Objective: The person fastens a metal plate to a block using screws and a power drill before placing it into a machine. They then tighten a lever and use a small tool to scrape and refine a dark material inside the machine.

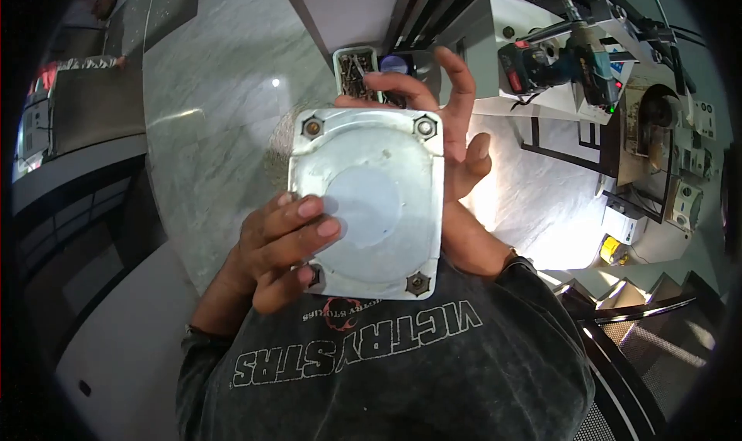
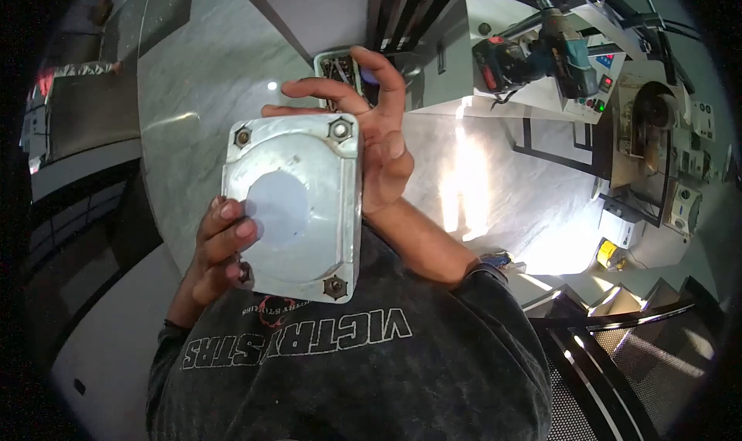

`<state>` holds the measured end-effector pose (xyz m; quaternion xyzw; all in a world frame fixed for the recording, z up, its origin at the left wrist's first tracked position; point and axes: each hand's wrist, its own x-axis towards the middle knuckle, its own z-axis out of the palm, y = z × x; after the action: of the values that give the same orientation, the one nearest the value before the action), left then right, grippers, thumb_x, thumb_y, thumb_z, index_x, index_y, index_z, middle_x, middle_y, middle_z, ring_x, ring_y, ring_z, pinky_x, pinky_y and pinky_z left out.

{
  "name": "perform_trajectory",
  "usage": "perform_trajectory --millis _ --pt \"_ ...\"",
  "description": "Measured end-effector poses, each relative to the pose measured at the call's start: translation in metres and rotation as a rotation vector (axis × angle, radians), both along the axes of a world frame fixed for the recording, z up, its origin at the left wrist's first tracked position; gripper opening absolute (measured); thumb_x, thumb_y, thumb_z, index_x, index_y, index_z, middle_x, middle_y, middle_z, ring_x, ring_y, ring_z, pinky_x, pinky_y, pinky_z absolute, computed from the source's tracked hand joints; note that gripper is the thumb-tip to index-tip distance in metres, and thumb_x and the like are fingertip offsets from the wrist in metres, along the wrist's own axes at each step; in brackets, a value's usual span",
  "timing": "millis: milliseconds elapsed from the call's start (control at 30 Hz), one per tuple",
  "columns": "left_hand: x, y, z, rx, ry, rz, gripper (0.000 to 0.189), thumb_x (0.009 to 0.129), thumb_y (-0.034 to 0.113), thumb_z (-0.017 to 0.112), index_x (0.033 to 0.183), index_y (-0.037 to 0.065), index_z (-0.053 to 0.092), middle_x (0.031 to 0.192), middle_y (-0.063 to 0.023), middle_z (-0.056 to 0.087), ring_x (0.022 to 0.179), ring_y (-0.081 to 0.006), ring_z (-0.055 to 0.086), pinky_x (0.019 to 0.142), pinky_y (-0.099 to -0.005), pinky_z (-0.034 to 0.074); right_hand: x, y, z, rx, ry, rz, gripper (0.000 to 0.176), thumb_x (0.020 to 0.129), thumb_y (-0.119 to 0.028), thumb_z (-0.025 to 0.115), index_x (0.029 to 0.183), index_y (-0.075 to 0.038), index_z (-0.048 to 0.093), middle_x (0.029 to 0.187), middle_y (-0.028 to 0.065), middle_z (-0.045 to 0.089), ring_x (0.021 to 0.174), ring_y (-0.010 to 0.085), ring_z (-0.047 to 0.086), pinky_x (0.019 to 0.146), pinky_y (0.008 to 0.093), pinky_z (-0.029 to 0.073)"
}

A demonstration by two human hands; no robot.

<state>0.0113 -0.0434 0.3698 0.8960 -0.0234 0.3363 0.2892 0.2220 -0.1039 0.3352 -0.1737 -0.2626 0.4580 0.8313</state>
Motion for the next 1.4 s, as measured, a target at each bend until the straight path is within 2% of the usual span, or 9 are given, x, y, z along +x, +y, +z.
perform_trajectory --millis 233,600,733,833,967,1067,1233,1333,1400 --pt "0.003 0.0 0.005 0.08 0.0 0.018 0.03 0.092 0.012 0.056 0.113 0.013 0.035 0.12 -0.0144 0.06 0.116 -0.0305 0.057 0.107 -0.0455 0.04 0.001 -0.003 0.002 0.008 -0.052 0.029 0.084 0.088 -0.065 0.045 0.145 -0.014 0.009 0.127 0.0347 0.045 0.112 0.0488 0.056 0.092 0.0591 0.05" --pt "0.026 -0.001 0.005 0.135 0.076 0.07 0.032 0.081 0.004 0.072 0.106 0.008 0.052 0.114 -0.0094 0.064 0.11 -0.0303 0.062 0.098 -0.0445 0.049 -0.007 -0.016 -0.009 -0.17 0.167 0.028 0.056 0.098 -0.043 0.028 0.118 0.005 0.051 0.106 0.0216 0.063 0.106 0.0344 0.061 0.095 0.0456 0.047" --pt "0.034 0.006 -0.005 -0.117 0.085 -0.05 0.051 0.074 0.007 0.079 0.115 0.006 0.05 0.119 -0.0186 0.06 0.112 -0.0372 0.059 0.095 -0.0481 0.049 -0.009 -0.037 -0.01 -0.463 0.295 0.095 0.045 0.101 -0.033 0.03 0.116 0.003 0.053 0.104 0.0162 0.063 0.104 0.0235 0.058 0.096 0.0361 0.043" --pt "0.026 0.005 -0.007 -0.382 0.334 0.087 0.099 0.049 0.025 0.094 0.131 0.002 0.045 0.126 -0.0189 0.055 0.115 -0.0329 0.056 0.096 -0.0405 0.046 -0.012 -0.059 -0.045 -0.762 -0.121 0.145 0.042 0.101 -0.033 0.035 0.112 0.002 0.054 0.103 0.0115 0.06 0.1 0.018 0.054 0.094 0.0305 0.04" --pt "0.032 0.031 -0.006 -0.845 0.55 -0.027 0.105 0.045 0.026 0.094 0.134 0.002 0.045 0.121 -0.0158 0.058 0.115 -0.025 0.056 0.098 -0.0349 0.042 -0.009 -0.069 -0.046 -0.887 -0.068 0.175 0.039 0.102 -0.031 0.036 0.114 0.002 0.054 0.109 0.0087 0.057 0.102 0.0168 0.05 0.093 0.0283 0.038" --pt "0.065 0.05 0.022 -0.701 0.925 -0.04 0.102 0.047 0.028 0.093 0.133 0.002 0.045 0.115 -0.0125 0.061 0.112 -0.021 0.058 0.096 -0.0324 0.042 -0.01 -0.067 -0.05 -0.946 0.023 0.237 0.044 0.103 -0.033 0.035 0.123 0.002 0.051 0.117 0.0107 0.056 0.107 0.0189 0.051 0.096 0.0287 0.037" --pt "0.093 0.075 -0.033 -1.044 1.05 -0.139 0.081 0.067 0.02 0.085 0.134 0.001 0.043 0.118 -0.0106 0.059 0.113 -0.0171 0.054 0.095 -0.0287 0.041 0.012 -0.064 -0.024 -1.24 0.027 0.469 0.06 0.1 -0.046 0.038 0.138 0.0 0.043 0.133 0.0169 0.051 0.121 0.0258 0.047 0.101 0.0358 0.038" --pt "0.067 0.067 -0.08 -1.293 0.869 -0.025 0.082 0.07 0.016 0.081 0.138 0.0 0.039 0.123 -0.011 0.056 0.117 -0.0185 0.052 0.099 -0.0301 0.04 0.034 -0.085 -0.08 -1.115 -0.398 0.426 0.067 0.096 -0.044 0.051 0.144 -0.001 0.032 0.137 0.0207 0.046 0.129 0.0275 0.042 0.107 0.0383 0.034" --pt "0.048 0.057 -0.098 -1.442 0.754 0.008 0.083 0.07 0.014 0.079 0.14 0.0 0.037 0.125 -0.0114 0.055 0.118 -0.0197 0.052 0.101 -0.0319 0.039 0.068 -0.092 -0.09 -1.285 -0.56 -0.31 0.073 0.092 -0.034 0.062 0.145 0.001 0.027 0.145 0.0219 0.034 0.137 0.0309 0.031 0.112 0.0381 0.025"
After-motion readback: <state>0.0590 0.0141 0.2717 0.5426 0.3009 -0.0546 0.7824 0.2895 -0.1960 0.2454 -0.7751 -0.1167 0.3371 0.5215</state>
